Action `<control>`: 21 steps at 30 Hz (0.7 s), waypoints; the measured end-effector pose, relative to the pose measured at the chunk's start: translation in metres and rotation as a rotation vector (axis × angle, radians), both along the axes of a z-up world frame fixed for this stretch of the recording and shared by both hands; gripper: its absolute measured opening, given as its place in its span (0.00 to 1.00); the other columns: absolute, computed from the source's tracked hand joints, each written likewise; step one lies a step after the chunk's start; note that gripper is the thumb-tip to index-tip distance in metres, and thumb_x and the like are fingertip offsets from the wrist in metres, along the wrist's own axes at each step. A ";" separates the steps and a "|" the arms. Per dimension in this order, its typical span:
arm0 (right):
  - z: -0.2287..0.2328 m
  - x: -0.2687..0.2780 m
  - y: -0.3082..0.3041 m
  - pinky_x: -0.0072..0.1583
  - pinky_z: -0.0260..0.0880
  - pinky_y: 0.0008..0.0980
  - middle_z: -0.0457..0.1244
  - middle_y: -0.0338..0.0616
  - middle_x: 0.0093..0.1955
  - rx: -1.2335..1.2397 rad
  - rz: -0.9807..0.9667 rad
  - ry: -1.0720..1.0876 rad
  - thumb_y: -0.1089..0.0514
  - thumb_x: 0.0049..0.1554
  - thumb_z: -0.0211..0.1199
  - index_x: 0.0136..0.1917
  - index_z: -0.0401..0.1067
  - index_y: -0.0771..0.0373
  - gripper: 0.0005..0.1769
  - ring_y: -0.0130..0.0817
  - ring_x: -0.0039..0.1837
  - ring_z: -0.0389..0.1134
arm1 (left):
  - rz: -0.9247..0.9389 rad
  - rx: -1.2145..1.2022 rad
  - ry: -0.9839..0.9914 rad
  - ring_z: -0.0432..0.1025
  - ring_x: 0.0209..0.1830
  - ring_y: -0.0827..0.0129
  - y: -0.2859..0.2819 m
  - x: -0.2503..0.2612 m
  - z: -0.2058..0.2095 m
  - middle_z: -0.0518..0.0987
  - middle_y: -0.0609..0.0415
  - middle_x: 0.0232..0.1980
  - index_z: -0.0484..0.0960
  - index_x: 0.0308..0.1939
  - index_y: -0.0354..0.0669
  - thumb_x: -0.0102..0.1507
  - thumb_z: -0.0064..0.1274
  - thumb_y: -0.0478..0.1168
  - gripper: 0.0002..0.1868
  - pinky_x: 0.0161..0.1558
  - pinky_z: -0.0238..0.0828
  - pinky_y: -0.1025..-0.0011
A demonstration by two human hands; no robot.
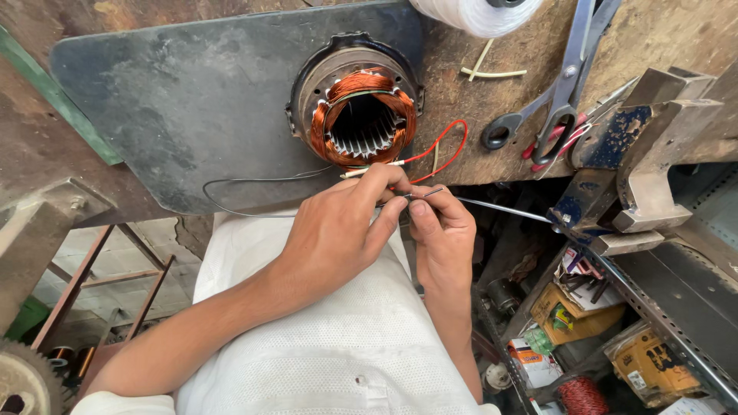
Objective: The person works on a motor stator, stripping wire ends with shears and inserting them into small white heat-shrink tubes. They repeatedly cut, strip, and fit the tubes onto the wires, then place the prepared wires into the stator slots.
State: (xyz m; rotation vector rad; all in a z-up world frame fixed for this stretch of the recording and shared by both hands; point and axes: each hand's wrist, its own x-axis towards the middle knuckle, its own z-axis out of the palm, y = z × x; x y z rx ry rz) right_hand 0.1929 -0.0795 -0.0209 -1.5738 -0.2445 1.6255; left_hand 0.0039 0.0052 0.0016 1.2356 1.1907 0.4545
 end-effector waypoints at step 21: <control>0.007 -0.016 0.003 0.39 0.52 0.18 0.67 0.38 0.47 -0.047 -0.132 -0.133 0.63 0.62 0.65 0.51 0.74 0.67 0.05 0.15 0.38 0.55 | -0.115 0.088 0.059 0.78 0.35 0.54 0.009 0.007 -0.006 0.83 0.51 0.36 0.73 0.48 0.43 0.67 0.55 0.40 0.10 0.33 0.72 0.57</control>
